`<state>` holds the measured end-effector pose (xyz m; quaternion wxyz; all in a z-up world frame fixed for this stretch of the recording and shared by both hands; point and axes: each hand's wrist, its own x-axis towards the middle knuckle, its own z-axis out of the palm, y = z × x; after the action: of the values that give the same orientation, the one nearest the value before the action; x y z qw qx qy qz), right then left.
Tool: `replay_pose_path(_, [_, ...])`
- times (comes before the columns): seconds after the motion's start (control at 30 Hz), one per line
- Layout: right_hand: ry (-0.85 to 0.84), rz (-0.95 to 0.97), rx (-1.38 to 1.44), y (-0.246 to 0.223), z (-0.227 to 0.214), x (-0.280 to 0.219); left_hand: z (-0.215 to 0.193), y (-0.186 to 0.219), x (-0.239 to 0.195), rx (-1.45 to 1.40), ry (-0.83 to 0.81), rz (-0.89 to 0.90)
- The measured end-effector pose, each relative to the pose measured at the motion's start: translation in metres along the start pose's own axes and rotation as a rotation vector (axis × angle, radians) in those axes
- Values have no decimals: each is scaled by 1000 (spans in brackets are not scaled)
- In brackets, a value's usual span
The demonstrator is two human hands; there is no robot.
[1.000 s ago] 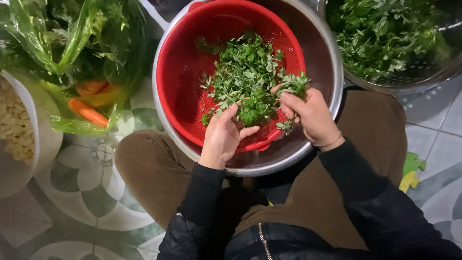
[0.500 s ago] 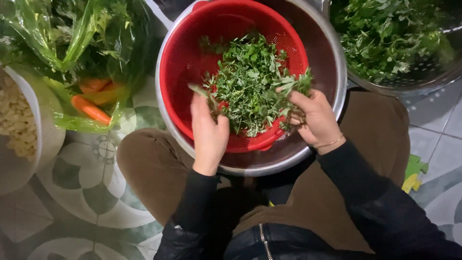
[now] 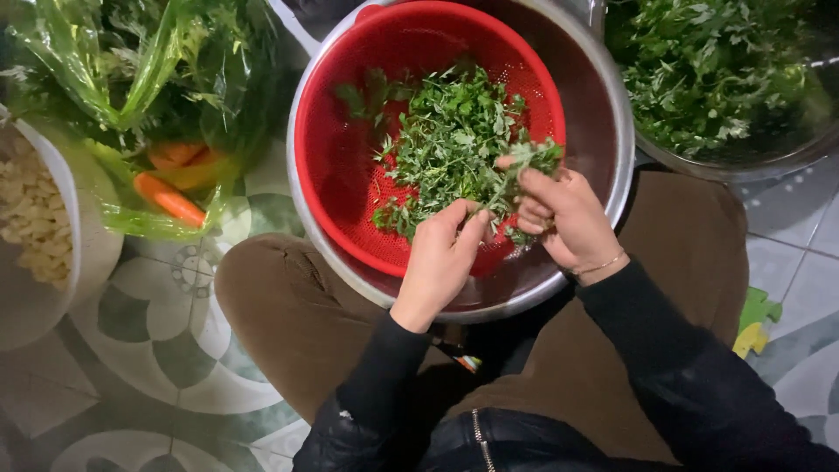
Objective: Picking mugwort leaves from their stems and placing them into a red colander while sitting on the floor.
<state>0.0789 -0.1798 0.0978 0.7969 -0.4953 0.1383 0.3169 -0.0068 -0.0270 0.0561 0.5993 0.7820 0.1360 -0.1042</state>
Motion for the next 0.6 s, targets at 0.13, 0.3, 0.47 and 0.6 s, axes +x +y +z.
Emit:
replay_pose_path(0.13, [13,-197,-420,18,-16,0,-7,2,-1,70,-28,59])
replay_pose_path(0.3, [-29,-358,-769,44,-48,11,-1,-4,5,-37,129,-84])
replay_pose_path(0.47, [-205,-329,-168,-15,-30,8,-19,4,30,0,270,-70])
replay_pose_path(0.6, [-154,-127,-266,-50,-14,20,-17,-10,63,352,347,127])
